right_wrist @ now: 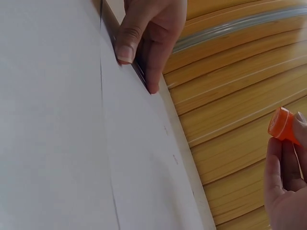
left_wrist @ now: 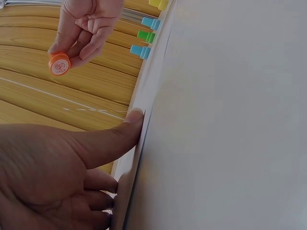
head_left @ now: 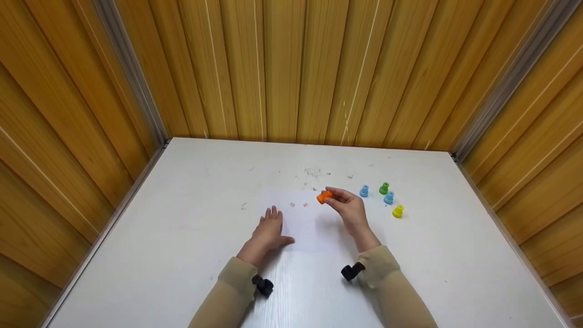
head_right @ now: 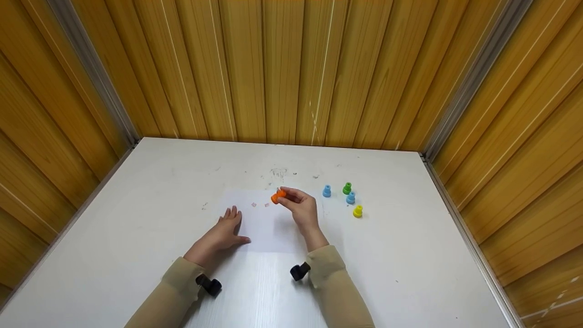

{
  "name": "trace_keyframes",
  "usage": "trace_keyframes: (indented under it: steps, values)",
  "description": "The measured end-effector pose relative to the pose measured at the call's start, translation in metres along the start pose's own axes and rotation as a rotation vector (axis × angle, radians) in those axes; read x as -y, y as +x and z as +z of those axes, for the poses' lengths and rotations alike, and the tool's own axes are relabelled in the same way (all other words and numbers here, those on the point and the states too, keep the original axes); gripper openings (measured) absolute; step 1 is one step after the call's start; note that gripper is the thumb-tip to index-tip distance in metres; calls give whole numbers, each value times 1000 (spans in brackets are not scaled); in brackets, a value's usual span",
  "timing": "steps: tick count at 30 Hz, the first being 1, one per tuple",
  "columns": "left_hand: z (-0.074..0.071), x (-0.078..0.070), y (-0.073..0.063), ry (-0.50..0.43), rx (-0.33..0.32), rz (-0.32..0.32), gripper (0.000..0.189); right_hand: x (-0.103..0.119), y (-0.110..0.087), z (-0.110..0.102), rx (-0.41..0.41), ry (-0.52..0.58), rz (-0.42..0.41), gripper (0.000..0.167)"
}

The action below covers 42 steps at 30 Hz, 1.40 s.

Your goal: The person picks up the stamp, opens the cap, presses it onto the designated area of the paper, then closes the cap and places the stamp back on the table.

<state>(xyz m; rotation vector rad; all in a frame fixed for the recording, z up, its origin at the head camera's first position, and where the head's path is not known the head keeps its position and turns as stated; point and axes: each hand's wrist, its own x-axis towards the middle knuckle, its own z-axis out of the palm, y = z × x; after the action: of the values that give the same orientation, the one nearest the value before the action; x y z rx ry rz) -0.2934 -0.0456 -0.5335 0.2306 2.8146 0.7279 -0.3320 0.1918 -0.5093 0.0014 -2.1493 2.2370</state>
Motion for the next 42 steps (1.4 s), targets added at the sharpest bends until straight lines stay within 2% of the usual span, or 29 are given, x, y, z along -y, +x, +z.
trace_keyframes:
  steps: [4,12,16,20,25,30,37,42]
  values:
    - [-1,-1,-2,-12,12,6,98,6,2,-16,-8,-85,-58,37]
    - [-2,-4,-3,-29,17,-8,98,15,15,-64,-113,-308,-108,38]
    - [-1,-3,-2,-33,7,-3,98,14,22,-87,-157,-395,-107,37]
    - [-1,-3,-2,-37,3,4,98,9,29,-103,-174,-495,-70,33]
    - [-1,-3,-3,-43,3,12,98,2,35,-112,-171,-589,14,31]
    - [0,-3,-2,-38,11,11,98,-5,36,-115,-162,-620,96,32]
    - [0,-3,-2,-2,6,32,97,-9,36,-117,-144,-645,97,36]
    - [1,-3,-3,-20,6,19,98,-12,36,-118,-142,-641,126,36]
